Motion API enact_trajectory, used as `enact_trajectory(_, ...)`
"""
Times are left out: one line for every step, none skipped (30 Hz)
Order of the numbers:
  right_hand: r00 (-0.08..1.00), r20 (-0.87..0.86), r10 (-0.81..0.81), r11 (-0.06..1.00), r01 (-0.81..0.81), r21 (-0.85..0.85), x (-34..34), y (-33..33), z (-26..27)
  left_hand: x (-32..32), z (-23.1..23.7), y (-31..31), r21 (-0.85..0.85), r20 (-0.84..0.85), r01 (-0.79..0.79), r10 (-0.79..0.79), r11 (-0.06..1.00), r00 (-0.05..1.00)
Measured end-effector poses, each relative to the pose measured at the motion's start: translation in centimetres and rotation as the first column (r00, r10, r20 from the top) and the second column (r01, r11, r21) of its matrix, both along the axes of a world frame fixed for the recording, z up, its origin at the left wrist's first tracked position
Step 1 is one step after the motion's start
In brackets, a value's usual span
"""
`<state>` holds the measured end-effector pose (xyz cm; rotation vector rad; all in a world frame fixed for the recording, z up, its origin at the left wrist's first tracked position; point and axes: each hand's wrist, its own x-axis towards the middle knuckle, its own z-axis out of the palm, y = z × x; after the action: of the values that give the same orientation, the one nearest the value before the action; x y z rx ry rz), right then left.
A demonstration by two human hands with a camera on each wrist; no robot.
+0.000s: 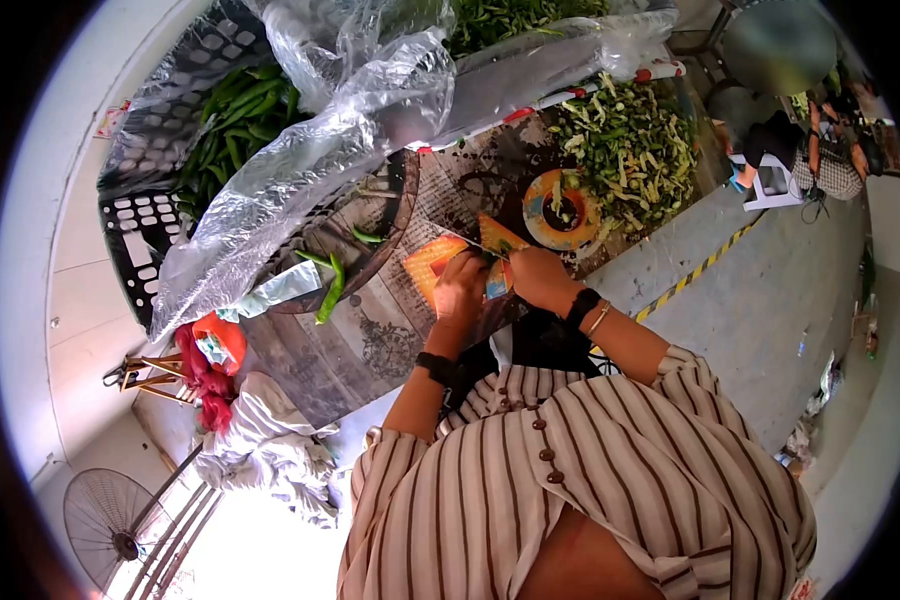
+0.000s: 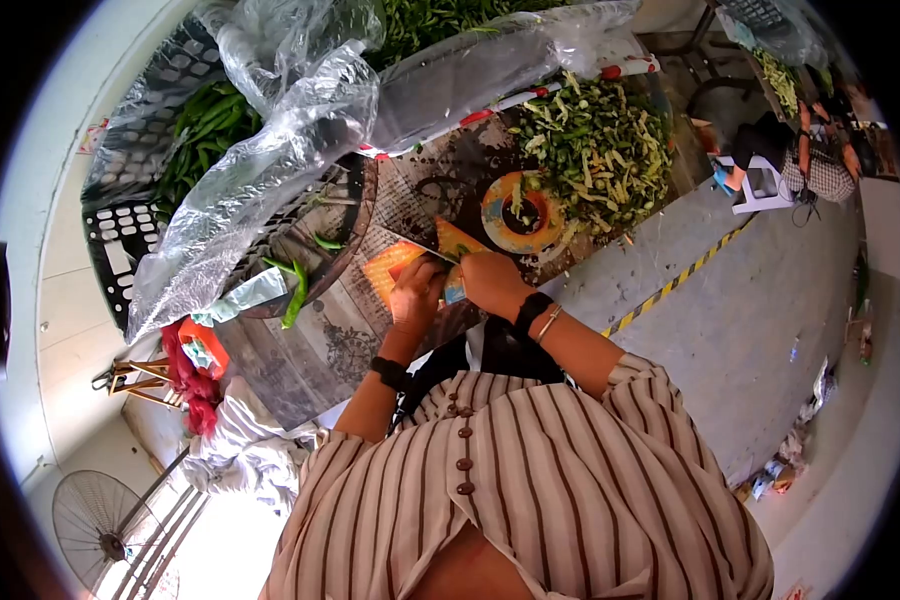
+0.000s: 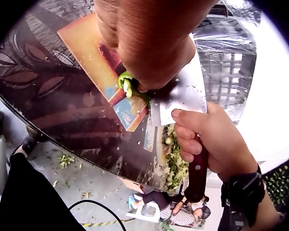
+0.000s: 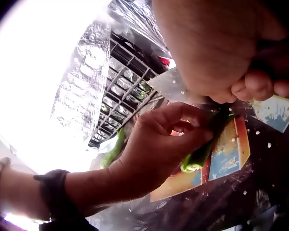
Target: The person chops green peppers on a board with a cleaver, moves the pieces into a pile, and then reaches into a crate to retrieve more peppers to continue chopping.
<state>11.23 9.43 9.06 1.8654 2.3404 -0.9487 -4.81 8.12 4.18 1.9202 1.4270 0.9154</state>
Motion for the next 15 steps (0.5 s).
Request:
enact_trajectory(1.000, -0.007, 0.005, 1.000, -0.005, 0.016, -0.1, -0.1, -0.4, 0.0, -0.1, 0.0, 0.004, 0.004, 0.001, -0.001, 1.000, 1.000)
enact_trajectory(1.000, -0.006, -0.001, 1.000, 0.001, 0.019, -0.4, -0.1, -0.9, 0.0, 0.0, 0.1, 0.007, 0.005, 0.006, -0.006, 1.000, 1.000)
enact_trajectory(1.000, -0.013, -0.015, 1.000, 0.015, 0.024, -0.8, 0.0, -1.2, 0.0, -0.2, 0.1, 0.002, -0.001, 0.013, -0.013, 1.000, 1.000)
enact_trajectory(0.999, -0.020, -0.026, 0.999, 0.026, 0.029, -1.1, 0.2, -1.4, 0.0, -0.4, 0.2, -0.003, -0.008, 0.016, -0.016, 1.000, 1.000)
enact_trajectory(0.999, -0.022, -0.024, 0.999, 0.025, 0.034, -1.4, 0.3, -1.6, 0.0, -0.5, 0.1, 0.003, -0.009, 0.015, -0.015, 1.000, 1.000)
enact_trajectory(0.997, -0.045, -0.059, 0.997, 0.062, 0.055, -1.8, 0.4, -1.3, 0.0, -0.5, 0.0, -0.005, -0.024, 0.012, -0.012, 1.000, 1.000)
enact_trajectory(0.993, -0.070, -0.095, 0.992, 0.100, 0.080, -2.0, 0.7, -1.1, 0.0, -0.5, 0.1, -0.009, -0.038, 0.011, -0.011, 1.000, 0.999)
enact_trajectory(0.993, -0.073, -0.096, 0.990, 0.102, 0.092, -2.0, 0.9, -1.0, 0.0, -0.4, 0.2, 0.003, -0.040, 0.013, -0.013, 1.000, 0.999)
enact_trajectory(0.991, -0.094, -0.096, 0.991, 0.104, 0.082, -1.9, 0.9, -1.0, 0.0, -0.4, 0.1, -0.004, -0.041, 0.016, -0.017, 1.000, 0.999)
enact_trajectory(0.989, -0.113, -0.093, 0.992, 0.102, 0.071, -1.8, 1.0, -1.0, 0.0, -0.4, 0.0, -0.013, -0.041, 0.016, -0.017, 1.000, 0.999)
enact_trajectory(0.990, -0.114, -0.085, 0.993, 0.095, 0.077, -1.6, 1.1, -1.1, 0.0, -0.5, -0.1, -0.006, -0.040, 0.009, -0.009, 1.000, 0.999)
enact_trajectory(0.984, -0.128, -0.124, 0.992, 0.127, 0.009, -1.4, 1.4, -1.2, 0.0, -0.4, -0.3, 0.012, -0.044, 0.025, -0.024, 1.000, 0.999)
enact_trajectory(0.976, -0.141, -0.168, 0.985, 0.161, -0.061, -1.2, 1.6, -1.3, -0.1, -0.3, -0.4, 0.030, -0.049, 0.045, -0.043, 0.999, 0.998)
enact_trajectory(0.976, -0.143, -0.166, 0.985, 0.160, -0.058, -0.8, 1.5, -1.4, -0.1, -0.2, -0.6, 0.033, -0.050, 0.044, -0.042, 0.998, 0.998)
enact_trajectory(0.971, -0.170, -0.165, 0.986, 0.168, 0.001, -0.4, 1.4, -1.3, -0.1, 0.2, -0.8, -0.023, -0.052, 0.050, -0.051, 0.999, 0.997)
